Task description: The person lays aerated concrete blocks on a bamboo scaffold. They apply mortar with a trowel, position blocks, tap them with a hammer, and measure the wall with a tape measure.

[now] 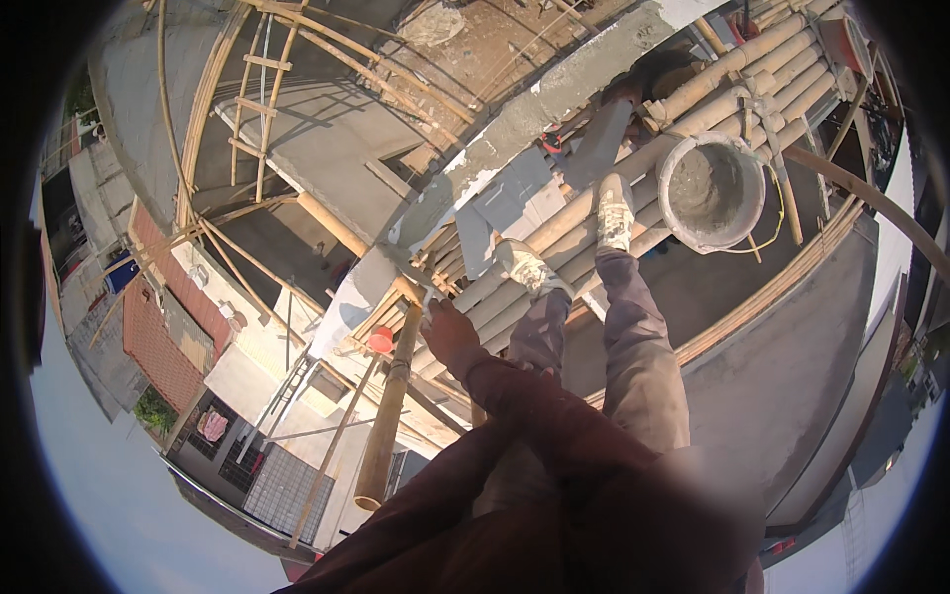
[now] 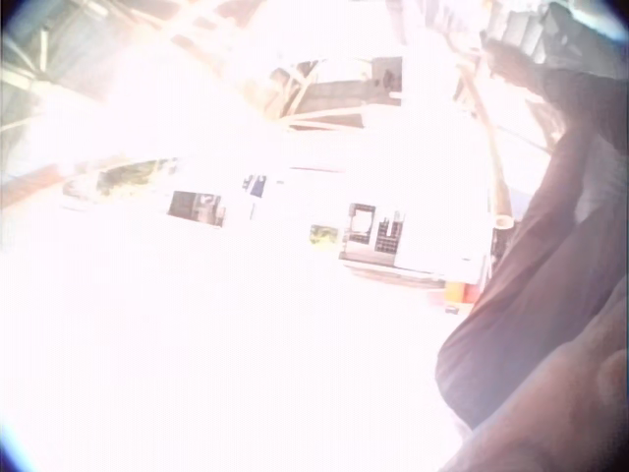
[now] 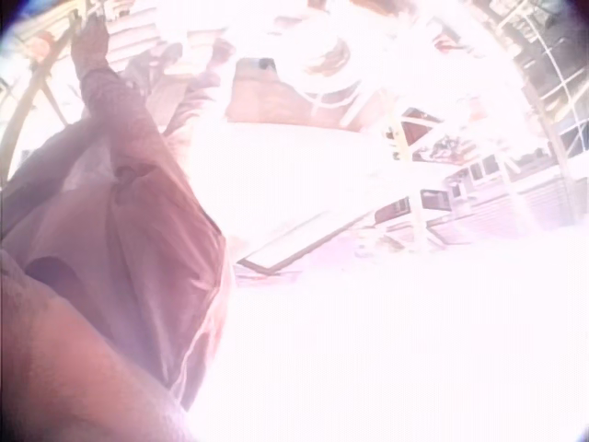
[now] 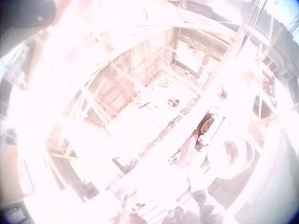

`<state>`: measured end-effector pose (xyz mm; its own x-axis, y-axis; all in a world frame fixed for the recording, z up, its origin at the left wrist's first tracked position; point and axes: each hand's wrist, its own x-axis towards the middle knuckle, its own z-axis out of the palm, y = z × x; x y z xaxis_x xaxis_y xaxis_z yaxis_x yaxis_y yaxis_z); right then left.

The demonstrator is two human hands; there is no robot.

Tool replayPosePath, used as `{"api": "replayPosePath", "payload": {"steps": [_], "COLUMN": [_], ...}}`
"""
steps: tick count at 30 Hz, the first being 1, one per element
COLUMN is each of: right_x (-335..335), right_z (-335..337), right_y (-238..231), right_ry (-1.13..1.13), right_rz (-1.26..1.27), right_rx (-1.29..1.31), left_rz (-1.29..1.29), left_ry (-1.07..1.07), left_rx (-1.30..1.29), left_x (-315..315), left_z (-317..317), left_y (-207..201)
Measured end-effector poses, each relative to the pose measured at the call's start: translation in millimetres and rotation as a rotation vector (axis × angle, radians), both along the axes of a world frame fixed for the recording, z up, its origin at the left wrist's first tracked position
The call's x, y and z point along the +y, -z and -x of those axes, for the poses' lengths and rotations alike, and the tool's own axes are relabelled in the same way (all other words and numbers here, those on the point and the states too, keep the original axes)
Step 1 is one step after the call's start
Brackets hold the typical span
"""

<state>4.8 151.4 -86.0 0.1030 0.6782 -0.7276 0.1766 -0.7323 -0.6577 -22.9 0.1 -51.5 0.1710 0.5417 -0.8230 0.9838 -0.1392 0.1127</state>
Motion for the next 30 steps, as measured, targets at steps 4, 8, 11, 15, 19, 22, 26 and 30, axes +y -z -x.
{"api": "replayPosePath", "payload": {"steps": [4,8,11,15,19,22,26,30], "right_x": [-5,-13,-29,-31,-1,-3,-31,-65], "right_z": [35,40,32,9,21,53,52,1], "right_y": [-38,-72,-86,-79,-6,-27,-85,-72], "right_ry": [0.085,0.107,0.117,0.169,0.242,0.17,0.104,-0.008], "right_rz": [-0.048,-0.096,-0.154,-0.22,-0.18,-0.204,-0.175,-0.242], "right_rx": [0.02,0.046,0.076,0.117,0.04,0.134,0.206,0.197], "left_rz": [-0.003,0.273,0.229,0.142,-0.133,0.025,0.218,0.1], "left_ry": [-0.068,-0.202,-0.192,-0.214,-0.191,-0.267,-0.257,-0.28], "left_rx": [0.031,0.071,0.012,-0.032,-0.055,0.061,0.018,0.024], "left_x": [7,46,39,20,-29,-3,18,-7], "left_z": [-5,-22,-18,-8,-6,-23,-30,-30], "left_y": [-4,-29,-29,-16,-7,-21,-31,-29]}}
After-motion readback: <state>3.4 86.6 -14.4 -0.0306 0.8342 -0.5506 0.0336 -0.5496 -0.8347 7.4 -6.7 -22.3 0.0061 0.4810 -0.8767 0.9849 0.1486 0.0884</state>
